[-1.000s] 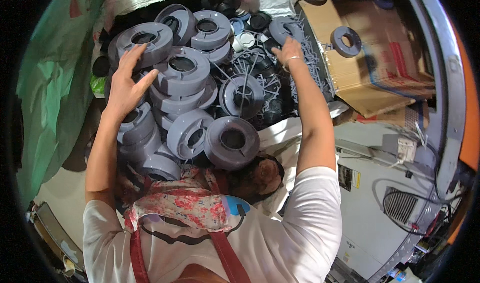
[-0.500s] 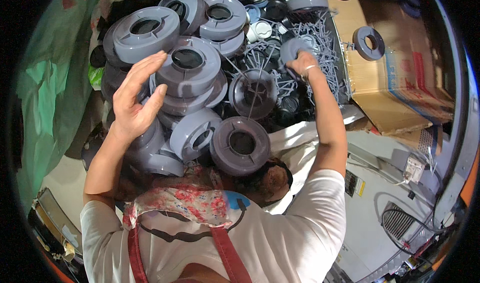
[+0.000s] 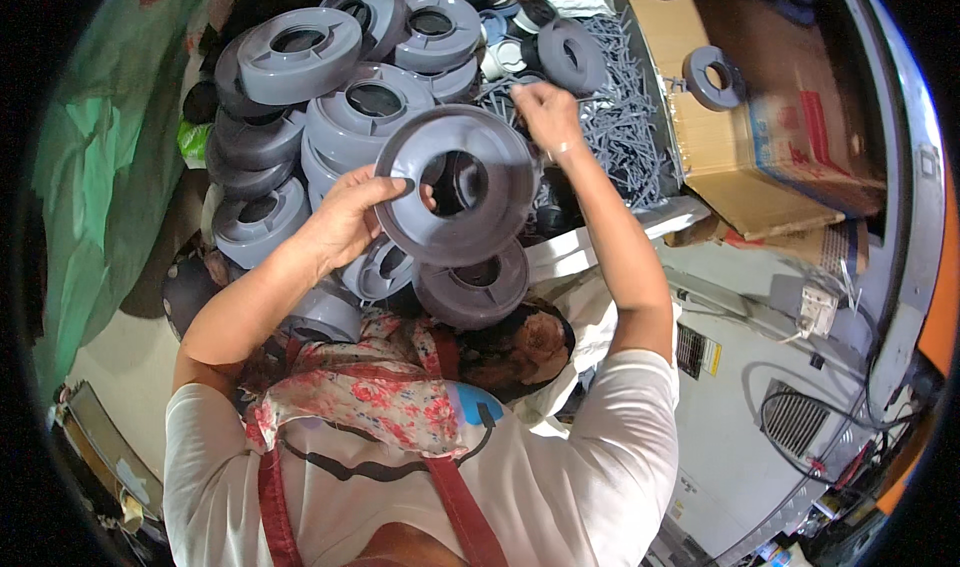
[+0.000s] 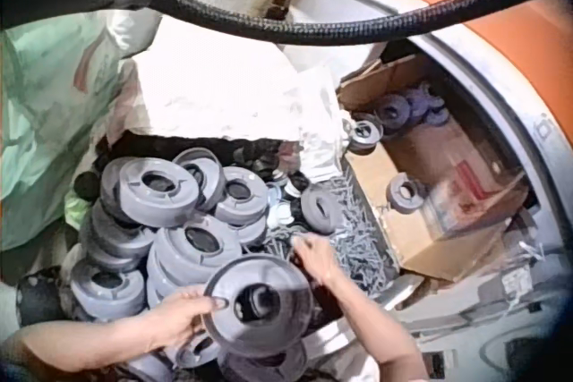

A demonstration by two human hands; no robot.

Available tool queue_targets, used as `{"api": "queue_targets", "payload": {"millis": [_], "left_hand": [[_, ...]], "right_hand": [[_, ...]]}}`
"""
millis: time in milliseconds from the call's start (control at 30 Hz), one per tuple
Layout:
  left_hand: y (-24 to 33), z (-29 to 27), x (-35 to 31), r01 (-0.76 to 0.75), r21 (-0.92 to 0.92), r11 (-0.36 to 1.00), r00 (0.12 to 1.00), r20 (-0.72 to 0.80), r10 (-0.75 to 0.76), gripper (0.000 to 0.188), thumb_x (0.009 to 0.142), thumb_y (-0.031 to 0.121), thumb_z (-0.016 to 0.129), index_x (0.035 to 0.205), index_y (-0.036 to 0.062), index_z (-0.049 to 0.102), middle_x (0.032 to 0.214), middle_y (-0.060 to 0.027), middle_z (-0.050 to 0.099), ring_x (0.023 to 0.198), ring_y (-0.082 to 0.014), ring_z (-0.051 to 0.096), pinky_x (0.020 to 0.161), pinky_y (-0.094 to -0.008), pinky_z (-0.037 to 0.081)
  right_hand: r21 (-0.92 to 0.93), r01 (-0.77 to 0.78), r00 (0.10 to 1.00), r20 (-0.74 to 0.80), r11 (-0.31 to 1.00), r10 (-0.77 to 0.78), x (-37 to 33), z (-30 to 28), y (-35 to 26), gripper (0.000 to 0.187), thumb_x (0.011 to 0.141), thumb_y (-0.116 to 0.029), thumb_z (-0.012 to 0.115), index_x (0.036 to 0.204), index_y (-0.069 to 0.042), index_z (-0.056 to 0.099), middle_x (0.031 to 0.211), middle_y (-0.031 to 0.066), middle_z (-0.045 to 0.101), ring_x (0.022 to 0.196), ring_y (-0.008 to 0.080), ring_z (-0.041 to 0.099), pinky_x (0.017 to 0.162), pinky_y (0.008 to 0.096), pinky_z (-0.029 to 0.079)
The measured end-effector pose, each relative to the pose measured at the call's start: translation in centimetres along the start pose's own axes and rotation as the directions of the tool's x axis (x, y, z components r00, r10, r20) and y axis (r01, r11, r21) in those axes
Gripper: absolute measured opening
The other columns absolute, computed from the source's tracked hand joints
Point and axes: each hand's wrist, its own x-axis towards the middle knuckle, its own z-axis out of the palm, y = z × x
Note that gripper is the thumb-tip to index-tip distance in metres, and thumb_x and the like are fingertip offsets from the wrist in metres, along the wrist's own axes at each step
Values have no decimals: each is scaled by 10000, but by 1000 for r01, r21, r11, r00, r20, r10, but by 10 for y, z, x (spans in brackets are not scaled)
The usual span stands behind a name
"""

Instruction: The person assembles plastic components by hand, inserting black circular inserts into grey housings and stacking the finished units.

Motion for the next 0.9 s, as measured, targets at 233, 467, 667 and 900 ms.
{"api": "queue_targets", "payload": {"millis": [233, 467, 667, 900], "left_hand": [[-2, -3, -6, -113, 146, 983, 993, -25, 118, 349, 829, 147, 599, 1125, -7, 497, 1006, -104, 611, 965, -165, 563, 892, -330, 432], [-3, -2, -5, -100, 174, 980, 994, -30, 107, 316, 852, 189, 602, 1097, 12, 513, 943, -66, 600, 896, -134, 554, 822, -297, 456], [1, 3, -9, -173, 199, 965, 980, -64, 189, 358, 836, 242, 624, 1084, 13, 504, 930, -63, 576, 862, -134, 541, 771, -291, 468], [4, 3, -10, -161, 181, 970, 981, -77, 177, 370, 821, 214, 639, 1096, 8, 502, 975, -58, 571, 883, -145, 538, 816, -313, 443]], "right_hand": [[-624, -159, 987, -80, 765, 140, 110, 47, 120, 523, 781, -141, 464, 1261, 44, 368, 1337, 250, 330, 1153, 430, 409, 979, 420, 362], [-666, 35, 974, 190, 745, 124, 87, 29, 117, 272, 778, -192, 508, 949, -23, 635, 1042, 217, 590, 1007, 366, 545, 877, 396, 439], [-785, 0, 904, 265, 619, 336, 41, -4, 77, 279, 747, -182, 590, 978, -32, 636, 1035, 199, 605, 999, 337, 568, 842, 389, 463], [-800, 99, 978, 188, 592, 90, 49, -29, 48, 268, 709, -88, 594, 972, -38, 594, 1037, 164, 607, 994, 341, 565, 834, 393, 470]]}}
